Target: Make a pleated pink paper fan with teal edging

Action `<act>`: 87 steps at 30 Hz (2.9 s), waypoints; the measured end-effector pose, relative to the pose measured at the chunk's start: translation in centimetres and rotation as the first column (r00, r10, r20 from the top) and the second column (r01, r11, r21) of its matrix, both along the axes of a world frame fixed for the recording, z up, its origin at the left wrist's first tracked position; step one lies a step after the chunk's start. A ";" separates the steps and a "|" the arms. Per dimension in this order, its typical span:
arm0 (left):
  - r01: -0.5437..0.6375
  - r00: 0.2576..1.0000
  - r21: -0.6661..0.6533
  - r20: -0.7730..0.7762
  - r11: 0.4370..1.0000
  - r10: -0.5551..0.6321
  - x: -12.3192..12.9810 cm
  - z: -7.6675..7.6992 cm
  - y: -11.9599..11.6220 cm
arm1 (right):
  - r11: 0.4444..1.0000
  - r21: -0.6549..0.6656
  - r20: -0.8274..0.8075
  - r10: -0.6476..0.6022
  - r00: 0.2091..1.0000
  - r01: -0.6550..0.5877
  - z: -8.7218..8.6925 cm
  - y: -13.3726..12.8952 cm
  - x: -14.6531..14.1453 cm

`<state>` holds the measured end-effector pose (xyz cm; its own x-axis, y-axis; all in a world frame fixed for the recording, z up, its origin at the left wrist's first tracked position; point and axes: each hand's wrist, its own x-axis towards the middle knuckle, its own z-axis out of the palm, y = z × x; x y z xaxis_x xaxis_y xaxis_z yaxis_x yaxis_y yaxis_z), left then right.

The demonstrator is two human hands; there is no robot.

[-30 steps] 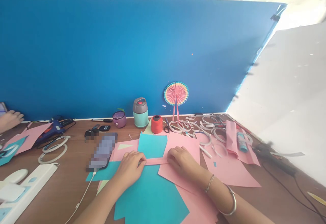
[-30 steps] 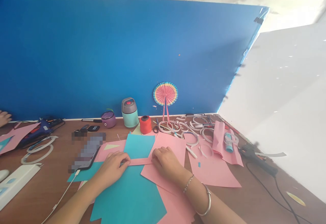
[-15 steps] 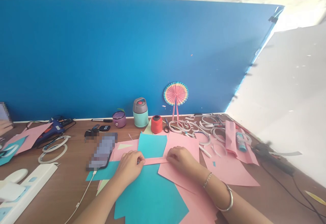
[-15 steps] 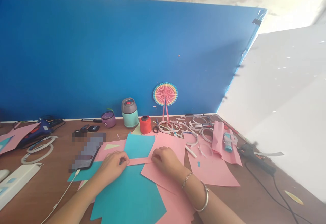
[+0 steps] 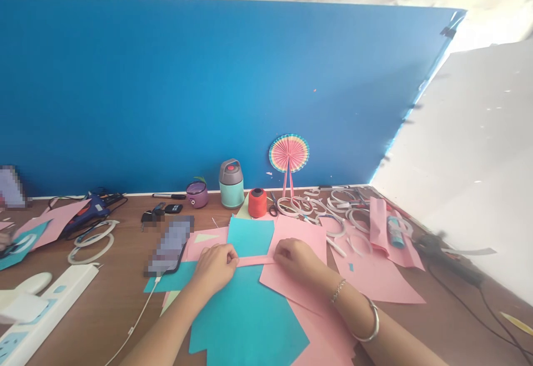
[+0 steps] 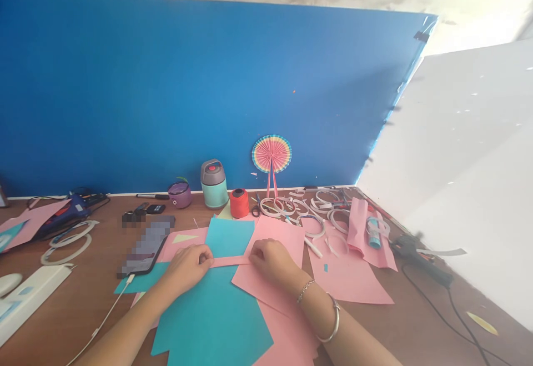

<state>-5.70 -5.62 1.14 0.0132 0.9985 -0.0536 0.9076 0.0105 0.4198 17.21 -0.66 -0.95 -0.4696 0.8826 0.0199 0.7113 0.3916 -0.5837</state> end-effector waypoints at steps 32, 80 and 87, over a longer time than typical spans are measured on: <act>0.199 0.976 0.266 0.031 0.943 -0.215 -1.9 -1.6 0.4 | 0.797 0.481 0.255 0.273 0.928 -0.367 -0.7 0.5 1.0; 0.017 0.988 0.663 0.102 0.748 -0.113 1.3 -1.8 -0.8 | 0.428 0.884 0.021 0.360 0.933 -0.186 0.8 -3.3 -0.3; 0.304 0.913 0.480 -0.392 0.823 -0.109 2.3 -2.2 -0.6 | 0.474 0.850 0.165 0.174 0.971 -0.229 1.0 -3.3 -1.3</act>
